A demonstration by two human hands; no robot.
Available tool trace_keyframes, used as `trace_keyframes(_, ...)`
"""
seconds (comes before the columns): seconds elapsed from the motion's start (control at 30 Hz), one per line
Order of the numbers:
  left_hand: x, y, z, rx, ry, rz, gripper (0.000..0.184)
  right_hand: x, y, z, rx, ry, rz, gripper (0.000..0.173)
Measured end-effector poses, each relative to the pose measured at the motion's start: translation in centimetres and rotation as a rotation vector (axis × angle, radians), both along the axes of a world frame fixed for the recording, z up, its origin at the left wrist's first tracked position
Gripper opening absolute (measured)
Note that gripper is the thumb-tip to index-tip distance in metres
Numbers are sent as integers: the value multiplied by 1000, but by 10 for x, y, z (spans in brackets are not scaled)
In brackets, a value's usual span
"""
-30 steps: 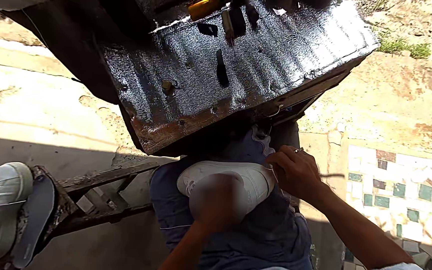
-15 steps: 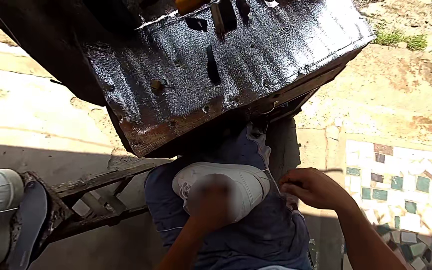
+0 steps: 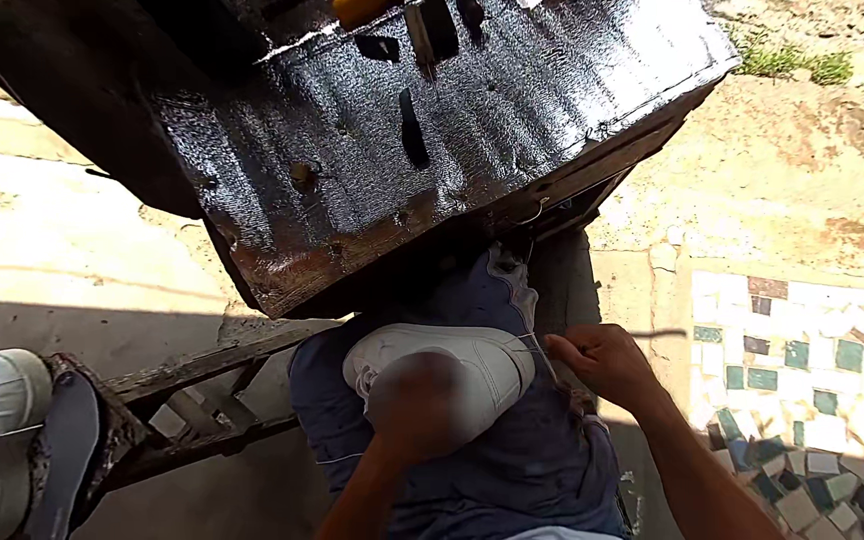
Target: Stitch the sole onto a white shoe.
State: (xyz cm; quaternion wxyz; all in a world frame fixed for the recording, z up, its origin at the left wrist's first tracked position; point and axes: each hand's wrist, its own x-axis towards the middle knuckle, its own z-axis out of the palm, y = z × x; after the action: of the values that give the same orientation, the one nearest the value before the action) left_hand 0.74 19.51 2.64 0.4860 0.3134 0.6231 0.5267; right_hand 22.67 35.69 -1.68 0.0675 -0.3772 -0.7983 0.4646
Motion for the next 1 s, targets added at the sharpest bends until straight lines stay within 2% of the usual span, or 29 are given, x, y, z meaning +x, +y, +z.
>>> trace_keyframes(0.23, -2, 1, 0, 13, 12, 7, 11, -12, 0, 2, -17, -36, -11, 32)
trace_keyframes(0.4, -1, 1, 1, 36, -16, 26, 11, -22, 1, -3, -130, 2, -12, 38)
trace_keyframes(0.5, -1, 2, 0, 23, -20, 23, 11, -23, 3, -6, -55, -9, -46, 54)
trace_keyframes(0.57, -1, 2, 0, 23, -23, 14, 12, -19, 5, -1, -23, -65, -4, 57)
trace_keyframes(0.67, -2, 1, -1, 17, -38, 10, 11, -10, 10, 6, -77, -123, 6, 58)
trace_keyframes(0.77, -1, 2, -1, 12, -37, 13, 11, -12, 5, 16, 119, -174, 45, 50)
trace_keyframes(0.83, 0, 2, -1, 20, -32, 12, 12, -12, 6, 22, 134, -187, 107, 42)
trace_keyframes(0.93, -1, 1, -2, 35, -34, 22, 12, -18, 7, 14, 24, -76, 188, 46)
trace_keyframes(1.0, -1, 1, -2, 54, -26, 22, 12, -18, 5, 0, -202, 201, 265, 31)
